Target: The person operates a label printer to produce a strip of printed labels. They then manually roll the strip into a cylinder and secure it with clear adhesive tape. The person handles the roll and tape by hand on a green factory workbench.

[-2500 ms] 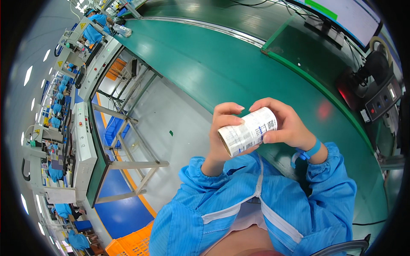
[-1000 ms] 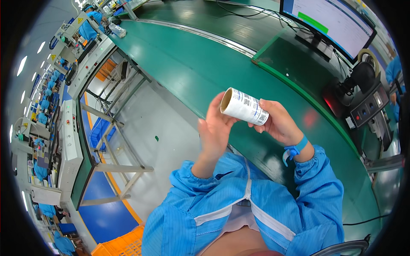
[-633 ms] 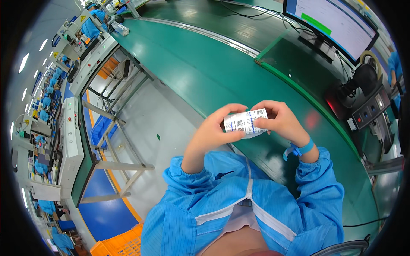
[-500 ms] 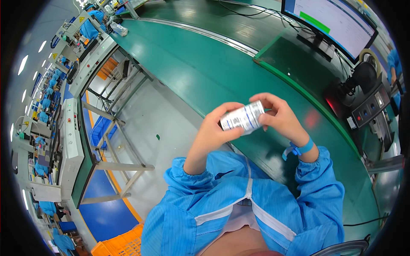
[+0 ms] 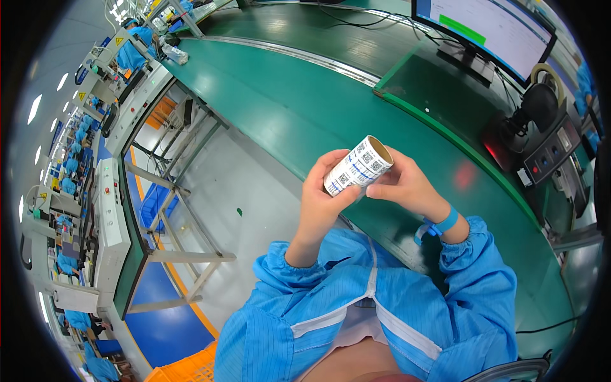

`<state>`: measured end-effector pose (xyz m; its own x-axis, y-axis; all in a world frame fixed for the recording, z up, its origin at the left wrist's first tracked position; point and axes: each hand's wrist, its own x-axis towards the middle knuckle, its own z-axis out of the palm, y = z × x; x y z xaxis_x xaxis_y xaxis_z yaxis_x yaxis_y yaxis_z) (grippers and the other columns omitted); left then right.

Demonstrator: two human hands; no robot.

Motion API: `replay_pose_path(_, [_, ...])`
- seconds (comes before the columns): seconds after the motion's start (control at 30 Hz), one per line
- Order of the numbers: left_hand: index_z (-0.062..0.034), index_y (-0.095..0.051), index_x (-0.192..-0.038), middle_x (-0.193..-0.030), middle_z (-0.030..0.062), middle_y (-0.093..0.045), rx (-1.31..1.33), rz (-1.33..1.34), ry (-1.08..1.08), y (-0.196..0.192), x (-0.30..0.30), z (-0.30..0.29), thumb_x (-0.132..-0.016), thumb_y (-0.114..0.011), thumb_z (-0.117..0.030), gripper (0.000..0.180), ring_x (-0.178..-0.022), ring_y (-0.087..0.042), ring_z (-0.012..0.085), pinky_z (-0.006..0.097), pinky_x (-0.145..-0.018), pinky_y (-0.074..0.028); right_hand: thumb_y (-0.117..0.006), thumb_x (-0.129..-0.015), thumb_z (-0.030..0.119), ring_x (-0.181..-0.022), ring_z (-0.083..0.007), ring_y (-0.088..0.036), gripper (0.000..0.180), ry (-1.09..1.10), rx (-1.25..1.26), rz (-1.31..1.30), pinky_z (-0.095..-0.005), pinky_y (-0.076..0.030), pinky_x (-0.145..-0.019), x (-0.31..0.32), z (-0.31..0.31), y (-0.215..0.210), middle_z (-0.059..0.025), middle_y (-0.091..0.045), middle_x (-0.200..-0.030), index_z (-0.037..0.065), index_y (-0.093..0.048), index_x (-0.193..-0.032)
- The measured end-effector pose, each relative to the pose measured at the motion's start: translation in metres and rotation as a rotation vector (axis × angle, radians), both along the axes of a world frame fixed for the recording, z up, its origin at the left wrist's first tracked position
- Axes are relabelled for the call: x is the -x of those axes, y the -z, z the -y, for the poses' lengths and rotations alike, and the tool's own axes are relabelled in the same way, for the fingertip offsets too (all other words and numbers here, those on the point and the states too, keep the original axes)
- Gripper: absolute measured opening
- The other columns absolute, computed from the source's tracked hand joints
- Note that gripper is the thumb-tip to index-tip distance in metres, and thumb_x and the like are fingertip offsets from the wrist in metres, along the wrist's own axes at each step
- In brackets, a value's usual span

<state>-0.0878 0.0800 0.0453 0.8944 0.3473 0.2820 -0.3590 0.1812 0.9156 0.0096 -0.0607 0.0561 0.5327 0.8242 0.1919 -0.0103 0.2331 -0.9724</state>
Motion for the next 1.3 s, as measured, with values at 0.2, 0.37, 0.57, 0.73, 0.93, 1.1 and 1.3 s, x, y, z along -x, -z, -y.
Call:
replay_pose_path(0.2, [0.0026,-0.040,-0.119,-0.108,0.0114,-0.055,0.244,-0.041,0.086,0.000,0.000,-0.002,-0.075,-0.060,-0.007,0.048,-0.099,-0.054,0.0162,0.027,-0.084,-0.043,-0.061,-0.079,0.010,-0.088,-0.0140,-0.057,0.041,0.072,0.103,0.056,-0.0260,-0.048,-0.074,-0.003,0.002,-0.003,-0.0069,-0.059,-0.099,0.000,-0.049,-0.116])
replay_pose_path(0.37, [0.0020,-0.039,-0.122,-0.108,0.0115,-0.054,0.195,-0.048,0.027,0.011,-0.004,0.000,-0.080,-0.054,-0.009,0.046,-0.100,-0.053,0.0156,0.027,-0.085,-0.042,-0.056,-0.080,0.008,-0.079,-0.0120,-0.059,0.031,0.159,0.090,-0.037,-0.0247,-0.048,-0.068,0.001,-0.001,-0.002,-0.0066,-0.061,-0.090,-0.002,-0.053,-0.109])
replay_pose_path(0.57, [0.0031,-0.038,-0.125,-0.116,0.0134,-0.048,-0.082,0.011,-0.146,0.020,-0.009,0.009,-0.081,-0.051,-0.008,0.047,-0.103,-0.050,0.0196,0.029,-0.087,-0.040,-0.055,-0.079,0.009,-0.072,-0.0107,-0.058,0.025,0.280,0.113,0.027,-0.0244,-0.047,-0.062,0.007,-0.005,0.002,-0.0067,-0.062,-0.084,-0.003,-0.055,-0.101])
replay_pose_path(0.73, [0.0037,-0.040,-0.124,-0.117,0.0138,-0.047,-0.515,-0.054,-0.245,0.008,-0.007,0.010,-0.076,-0.058,-0.006,0.052,-0.106,-0.049,0.0200,0.030,-0.088,-0.040,-0.057,-0.076,0.011,-0.065,-0.0109,-0.057,0.022,0.377,0.114,0.059,-0.0259,-0.046,-0.056,0.011,-0.007,0.008,-0.0074,-0.061,-0.076,-0.004,-0.056,-0.092])
replay_pose_path(0.93, [0.0027,-0.040,-0.123,-0.112,0.0120,-0.052,-0.206,-0.151,-0.126,0.014,-0.009,0.006,-0.069,-0.063,-0.004,0.059,-0.099,-0.053,0.0166,0.028,-0.082,-0.044,-0.064,-0.075,0.017,-0.056,-0.0098,-0.054,0.021,0.428,0.208,0.269,-0.0262,-0.042,-0.049,0.009,-0.004,0.008,-0.0099,-0.057,-0.062,-0.002,-0.054,-0.074])
replay_pose_path(1.1, [0.0024,-0.036,-0.125,-0.110,0.0105,-0.053,-0.144,-0.109,-0.118,0.017,-0.008,0.004,-0.071,-0.060,-0.003,0.060,-0.099,-0.053,0.0149,0.027,-0.081,-0.044,-0.070,-0.073,0.024,-0.055,-0.0094,-0.054,0.029,0.364,0.193,0.222,-0.0248,-0.041,-0.048,0.011,-0.004,0.003,-0.0076,-0.059,-0.063,-0.002,-0.057,-0.076])
replay_pose_path(1.3, [0.0032,-0.037,-0.124,-0.110,0.0104,-0.052,-0.180,-0.118,-0.073,0.008,-0.006,0.008,-0.070,-0.060,-0.005,0.059,-0.099,-0.053,0.0150,0.027,-0.082,-0.044,-0.068,-0.076,0.025,-0.057,-0.0107,-0.055,0.027,0.274,0.132,0.139,-0.0239,-0.043,-0.051,0.012,-0.005,0.006,-0.0065,-0.059,-0.067,-0.001,-0.059,-0.080])
